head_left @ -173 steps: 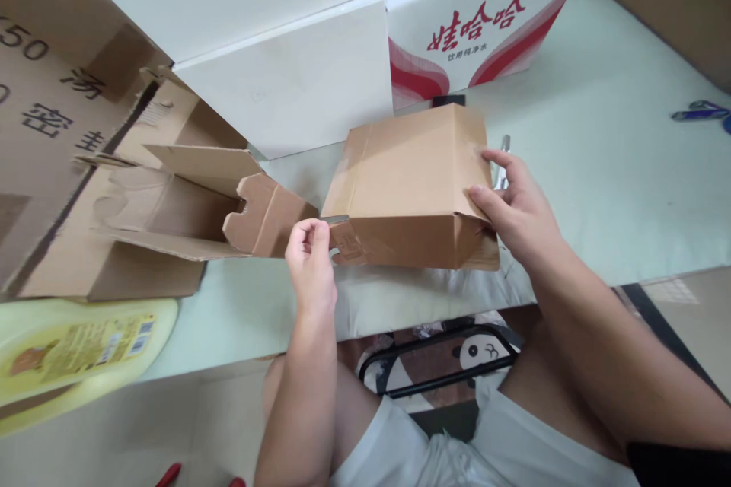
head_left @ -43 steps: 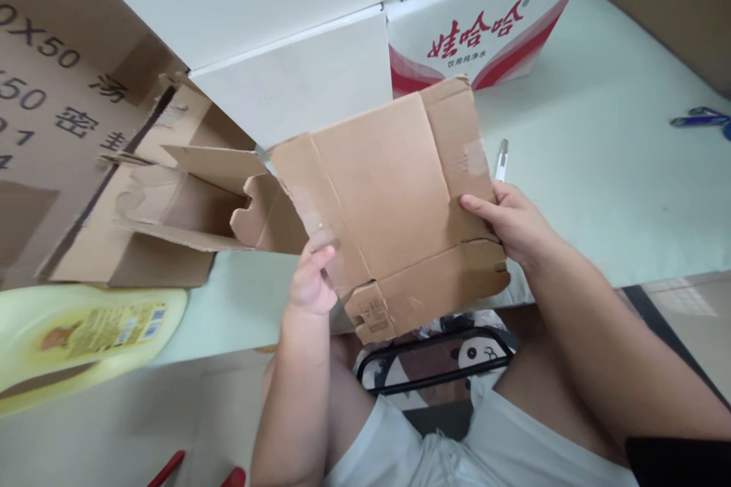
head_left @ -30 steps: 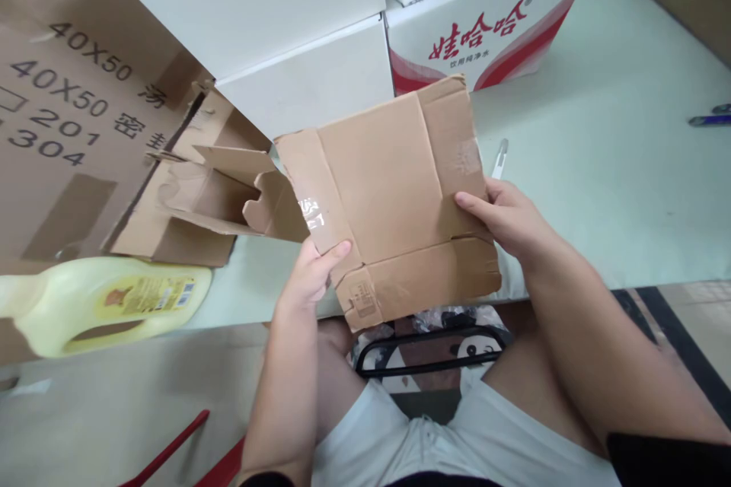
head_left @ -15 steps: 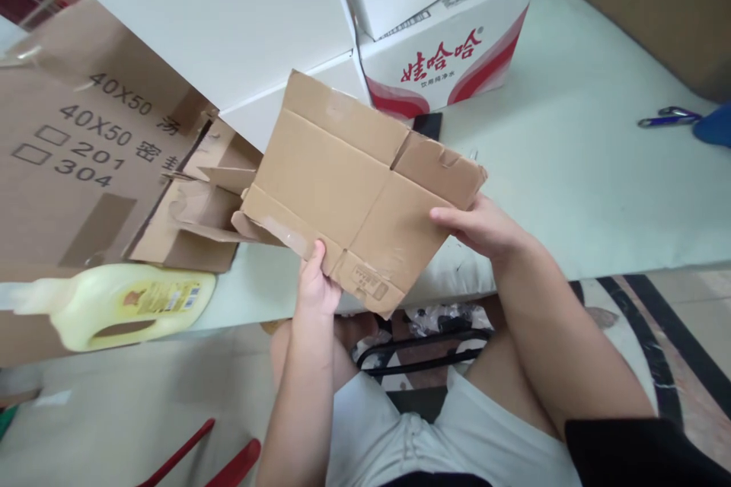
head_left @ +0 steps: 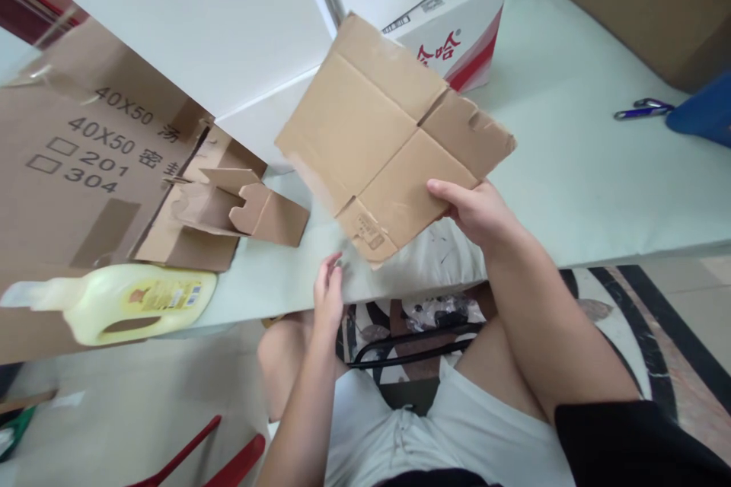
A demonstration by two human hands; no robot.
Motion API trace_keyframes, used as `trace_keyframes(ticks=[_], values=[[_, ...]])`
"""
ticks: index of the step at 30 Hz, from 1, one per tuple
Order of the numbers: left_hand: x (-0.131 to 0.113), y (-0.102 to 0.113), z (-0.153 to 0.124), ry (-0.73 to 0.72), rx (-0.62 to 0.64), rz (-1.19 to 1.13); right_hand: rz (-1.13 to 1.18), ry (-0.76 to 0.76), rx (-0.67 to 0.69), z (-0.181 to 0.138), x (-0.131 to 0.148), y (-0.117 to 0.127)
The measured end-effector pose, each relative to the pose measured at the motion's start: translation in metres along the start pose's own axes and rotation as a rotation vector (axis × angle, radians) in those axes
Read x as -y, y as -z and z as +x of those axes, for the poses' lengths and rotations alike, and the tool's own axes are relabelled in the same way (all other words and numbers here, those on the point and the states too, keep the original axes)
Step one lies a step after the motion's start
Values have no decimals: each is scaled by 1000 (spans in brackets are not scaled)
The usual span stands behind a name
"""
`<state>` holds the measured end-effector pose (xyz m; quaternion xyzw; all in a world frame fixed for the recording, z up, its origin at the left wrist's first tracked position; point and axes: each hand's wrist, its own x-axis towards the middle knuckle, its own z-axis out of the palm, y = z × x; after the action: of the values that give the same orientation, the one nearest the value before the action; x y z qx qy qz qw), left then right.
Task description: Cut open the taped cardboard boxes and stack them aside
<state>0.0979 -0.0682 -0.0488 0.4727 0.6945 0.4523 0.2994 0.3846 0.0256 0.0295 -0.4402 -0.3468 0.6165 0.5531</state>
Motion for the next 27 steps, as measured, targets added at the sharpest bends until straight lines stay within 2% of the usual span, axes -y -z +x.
trace_keyframes(ticks=[4, 8, 11, 14, 18, 21, 24, 27], values=[[10, -18, -2, -141, 49, 189, 48, 39, -217, 6, -7, -9], [14, -34, -5, -240, 39, 338, 64, 113, -463, 0, -4, -12], [18, -40, -10, -370, 1, 568, 59, 245, -618, -8, 4, 0], [20, -41, -11, -479, -27, 728, 18, 385, -742, -15, 10, 26], [22, -41, -11, -515, -57, 751, -199, 445, -815, -17, 10, 63], [21, -42, -11, -519, -68, 755, -325, 459, -842, 1, 24, 81], [20, -43, -11, -499, -52, 745, -371, 477, -856, 44, 63, 91], [20, -43, -11, -474, -25, 694, -439, 469, -751, 97, 108, 96]])
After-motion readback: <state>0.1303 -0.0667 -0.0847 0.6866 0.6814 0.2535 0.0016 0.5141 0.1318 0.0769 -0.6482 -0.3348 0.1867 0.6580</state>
